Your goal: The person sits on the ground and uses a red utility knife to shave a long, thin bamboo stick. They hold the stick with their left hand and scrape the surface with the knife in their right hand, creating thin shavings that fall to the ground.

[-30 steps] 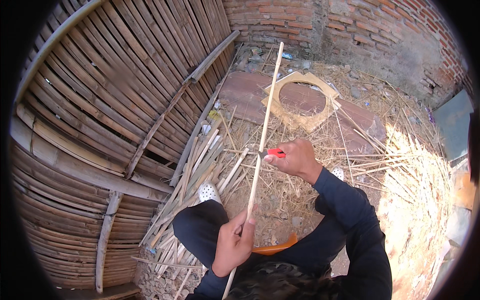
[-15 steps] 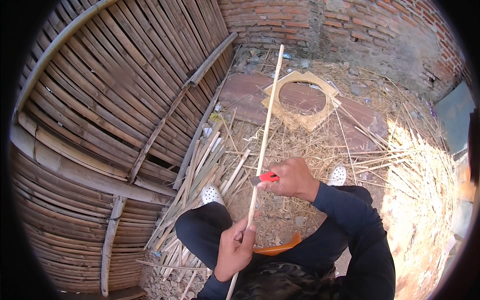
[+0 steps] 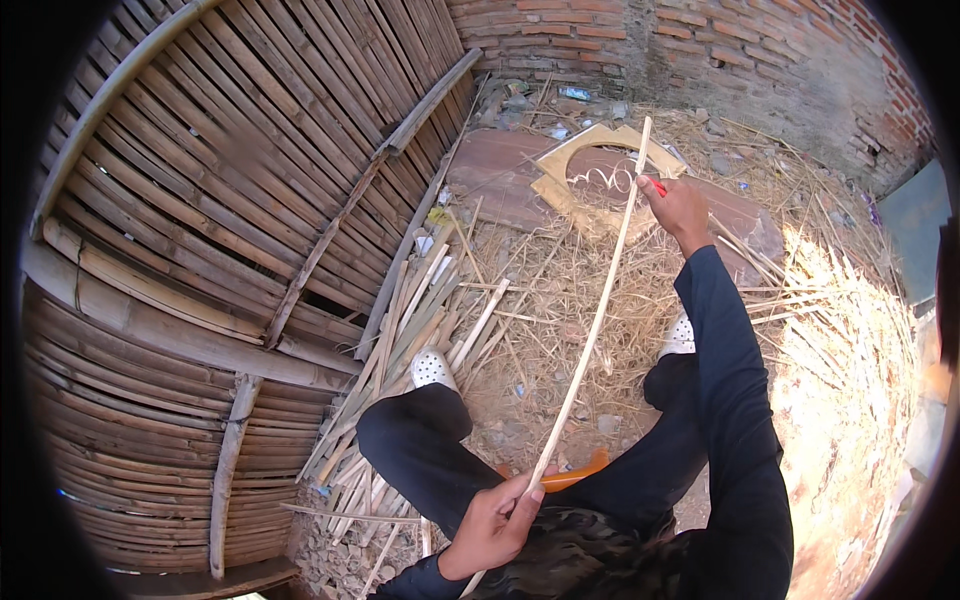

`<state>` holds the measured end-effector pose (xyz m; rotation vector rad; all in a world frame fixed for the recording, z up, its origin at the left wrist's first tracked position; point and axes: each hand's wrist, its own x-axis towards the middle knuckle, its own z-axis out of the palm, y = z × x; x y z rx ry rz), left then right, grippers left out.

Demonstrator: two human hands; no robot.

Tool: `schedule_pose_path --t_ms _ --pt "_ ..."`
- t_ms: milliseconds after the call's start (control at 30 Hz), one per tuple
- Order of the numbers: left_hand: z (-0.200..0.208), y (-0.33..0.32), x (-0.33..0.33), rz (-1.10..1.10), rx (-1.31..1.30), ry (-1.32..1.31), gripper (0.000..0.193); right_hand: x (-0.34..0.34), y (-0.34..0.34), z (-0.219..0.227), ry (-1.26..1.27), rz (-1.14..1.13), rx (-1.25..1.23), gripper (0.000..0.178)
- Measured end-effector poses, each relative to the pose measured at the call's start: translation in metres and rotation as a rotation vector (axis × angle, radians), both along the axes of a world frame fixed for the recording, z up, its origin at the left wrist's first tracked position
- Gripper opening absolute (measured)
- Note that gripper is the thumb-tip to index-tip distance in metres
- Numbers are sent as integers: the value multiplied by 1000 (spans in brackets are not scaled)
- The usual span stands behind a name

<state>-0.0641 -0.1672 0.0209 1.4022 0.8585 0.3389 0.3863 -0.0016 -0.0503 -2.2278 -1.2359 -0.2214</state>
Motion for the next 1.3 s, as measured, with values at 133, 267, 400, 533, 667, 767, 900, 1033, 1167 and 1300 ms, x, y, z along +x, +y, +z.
schedule_pose_path --t_ms 133,267,400,533,667,767,900,1033,1167,1300 --pt "0 -5 -5 18 -75 -57 32 13 -3 -19 -188 -2 -16 77" --pt "-2 -9 -13 31 -129 -43 33 32 1 -30 33 -184 -133 83" --pt "12 -55 -54 120 -9 109 24 154 -68 -101 403 -397 -82 92" --pt "-14 -7 -38 261 -205 40 31 104 -53 -61 279 -361 -109 90" --pt "-12 20 -20 280 -108 -139 31 20 -28 -10 270 -54 -101 85" --pt "-9 29 -15 325 -128 -182 32 -39 -33 22 252 150 -135 80" --pt "-14 37 -11 304 -135 -221 33 -108 -46 24 226 491 -22 68" --pt "-11 45 3 298 -157 -270 34 -177 -79 29 155 816 -46 62" --pt "-5 46 15 311 -162 -287 35 -199 -80 29 113 877 -20 61" --pt "0 53 19 308 -271 -373 36 -191 -66 27 98 777 102 60"
